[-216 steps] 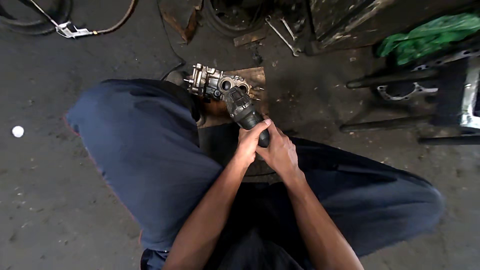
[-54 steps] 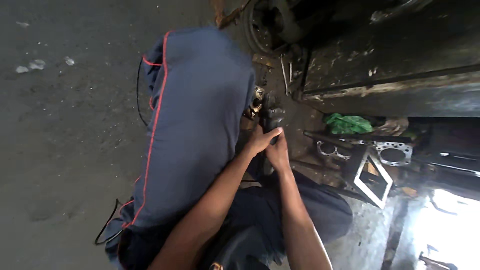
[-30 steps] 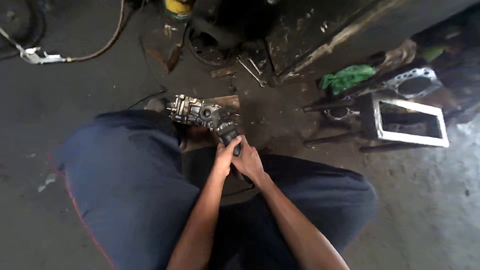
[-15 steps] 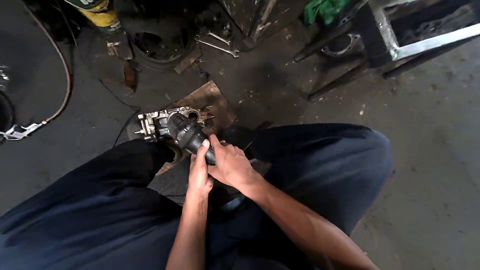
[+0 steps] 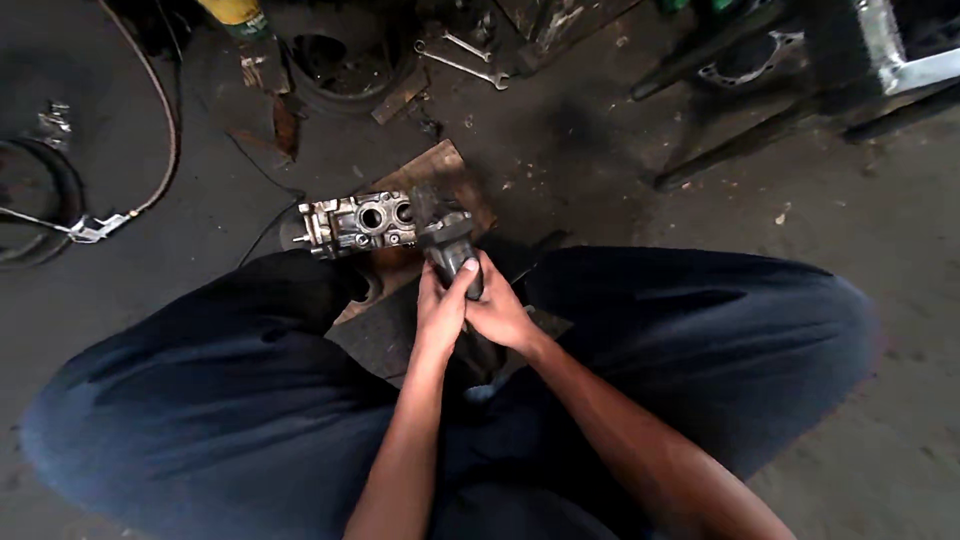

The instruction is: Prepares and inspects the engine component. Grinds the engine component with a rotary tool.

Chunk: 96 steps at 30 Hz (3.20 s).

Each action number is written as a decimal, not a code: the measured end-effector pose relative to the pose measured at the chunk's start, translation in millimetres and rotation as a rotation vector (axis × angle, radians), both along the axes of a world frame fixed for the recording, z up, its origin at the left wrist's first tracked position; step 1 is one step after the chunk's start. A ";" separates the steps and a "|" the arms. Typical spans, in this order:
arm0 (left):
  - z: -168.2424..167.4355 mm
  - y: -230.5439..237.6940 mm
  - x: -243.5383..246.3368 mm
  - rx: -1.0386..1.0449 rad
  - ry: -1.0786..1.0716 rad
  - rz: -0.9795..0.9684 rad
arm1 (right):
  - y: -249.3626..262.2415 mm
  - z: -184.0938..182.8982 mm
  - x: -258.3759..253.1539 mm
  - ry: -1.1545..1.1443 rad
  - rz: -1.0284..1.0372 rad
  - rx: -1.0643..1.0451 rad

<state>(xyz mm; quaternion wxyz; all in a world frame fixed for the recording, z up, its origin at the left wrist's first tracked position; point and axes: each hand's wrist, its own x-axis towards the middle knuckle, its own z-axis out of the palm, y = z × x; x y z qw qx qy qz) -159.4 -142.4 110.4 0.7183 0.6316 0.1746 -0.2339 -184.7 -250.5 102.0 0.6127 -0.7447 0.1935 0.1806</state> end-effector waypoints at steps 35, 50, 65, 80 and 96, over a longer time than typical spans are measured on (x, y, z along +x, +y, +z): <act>-36.1 5.8 6.9 0.345 0.027 -0.123 | 19.2 -44.4 -3.6 0.040 -0.169 0.343; -47.1 25.1 15.8 0.271 0.047 -0.107 | 33.7 -54.4 7.2 -0.045 -0.088 0.250; -61.9 38.5 16.5 0.346 0.066 -0.141 | 46.3 -69.1 6.7 -0.044 -0.072 0.301; -50.4 36.6 12.8 0.410 0.062 -0.179 | 42.7 -62.3 2.9 -0.036 -0.019 0.211; 7.6 15.8 5.3 0.501 0.055 -0.322 | 20.7 -21.4 -8.3 -0.014 -0.090 0.262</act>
